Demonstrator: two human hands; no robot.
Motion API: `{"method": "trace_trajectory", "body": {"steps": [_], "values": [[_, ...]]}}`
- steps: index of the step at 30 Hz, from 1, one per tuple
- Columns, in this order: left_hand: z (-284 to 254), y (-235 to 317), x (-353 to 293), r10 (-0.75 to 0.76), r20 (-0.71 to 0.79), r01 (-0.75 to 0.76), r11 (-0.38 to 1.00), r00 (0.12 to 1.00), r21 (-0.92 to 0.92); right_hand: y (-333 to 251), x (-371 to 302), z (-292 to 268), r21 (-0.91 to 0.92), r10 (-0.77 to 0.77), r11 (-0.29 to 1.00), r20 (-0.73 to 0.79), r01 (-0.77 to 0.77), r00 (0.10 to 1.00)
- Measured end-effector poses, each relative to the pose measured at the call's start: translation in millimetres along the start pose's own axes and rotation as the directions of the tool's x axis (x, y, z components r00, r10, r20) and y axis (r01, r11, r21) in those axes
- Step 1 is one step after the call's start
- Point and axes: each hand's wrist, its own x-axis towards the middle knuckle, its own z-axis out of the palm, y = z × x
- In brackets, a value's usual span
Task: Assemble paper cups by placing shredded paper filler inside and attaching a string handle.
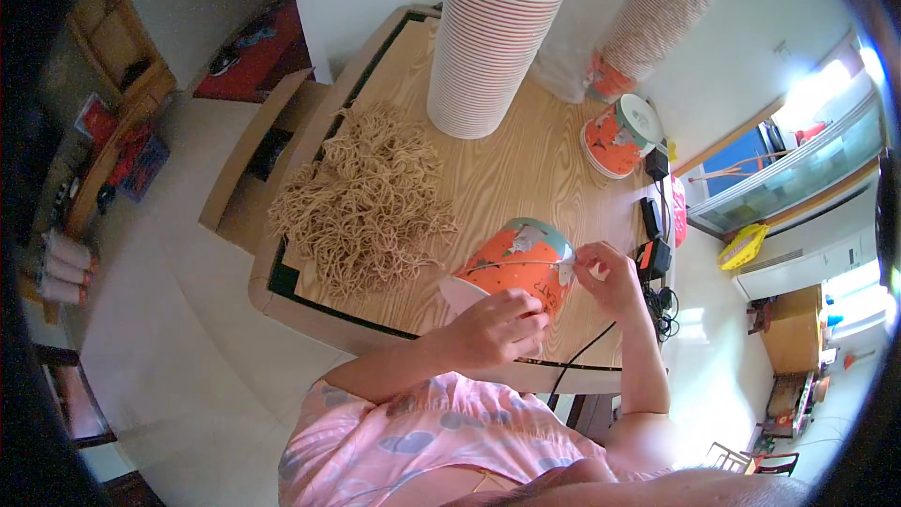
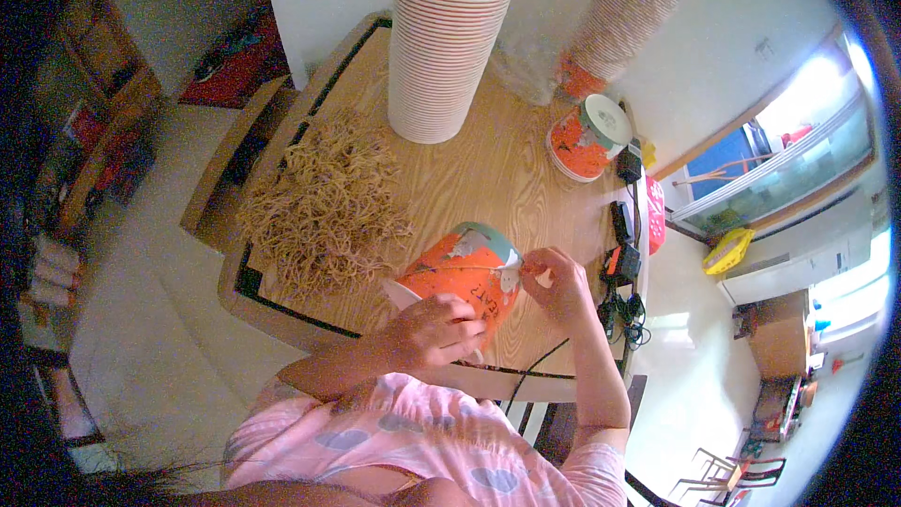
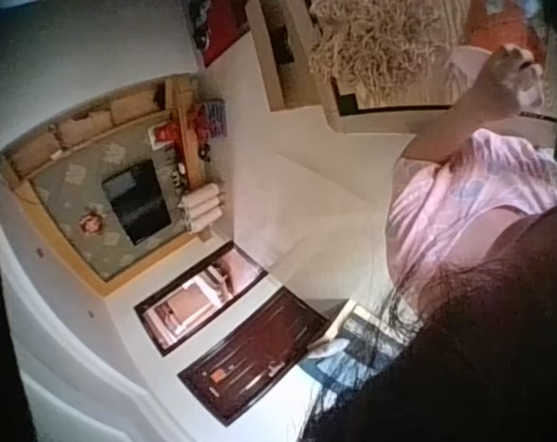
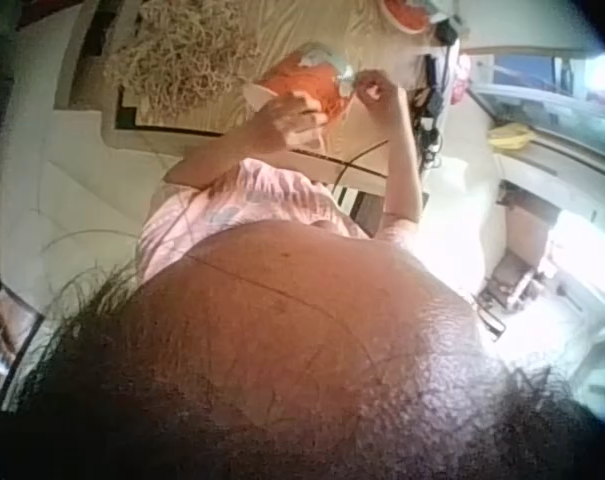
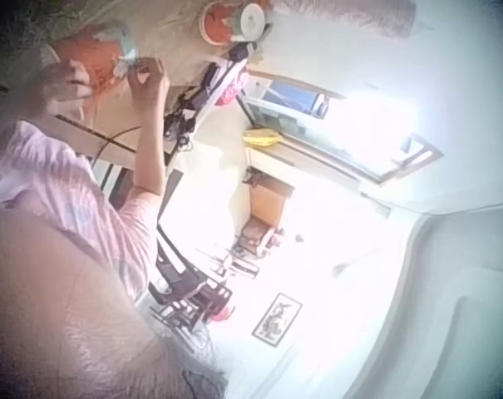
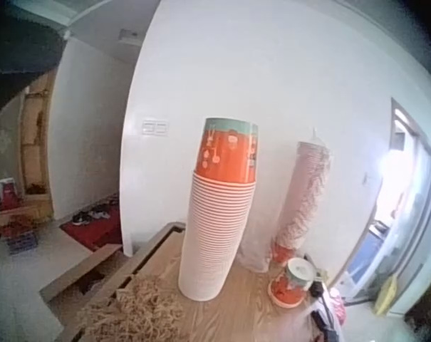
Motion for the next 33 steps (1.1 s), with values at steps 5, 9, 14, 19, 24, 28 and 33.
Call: {"method": "trace_trajectory", "body": {"steps": [5, 9, 14, 19, 24, 28, 33], "values": [[9, 2, -3, 0.029, 0.025, -0.028, 0.999, 0.999, -0.029, 27, 3, -2, 0.186, 0.172, 0.962, 0.144, -0.197, 0.975], [15, 2, -6, 0.029, 0.020, -0.029, 0.999, 0.999, -0.030, 22, 7, -8, 0.360, 0.158, 0.906, 0.199, -0.222, 0.967], [21, 1, -10, 0.006, 0.100, -0.012, 0.998, 0.995, 0.061, 30, 4, -30, 0.262, 0.079, 0.956, 0.192, -0.128, 0.978], [38, -10, -22, -0.112, -0.008, 0.113, 0.991, 0.994, 0.070, 10, 2, -56, -0.107, -0.184, 0.978, -0.016, 0.181, 0.983], [72, -44, -53, -0.354, -0.073, 0.358, 0.933, 0.932, 0.037, 8, 17, -92, -0.315, -0.380, 0.886, -0.079, 0.339, 0.922], [104, -73, -56, -0.484, -0.017, 0.484, 0.874, 0.875, 0.045, 8, 34, -110, -0.464, -0.448, 0.809, -0.087, 0.362, 0.890], [148, -110, -39, -0.495, 0.098, 0.489, 0.869, 0.864, 0.072, 23, 56, -126, -0.482, -0.442, 0.803, -0.085, 0.351, 0.893]]}}
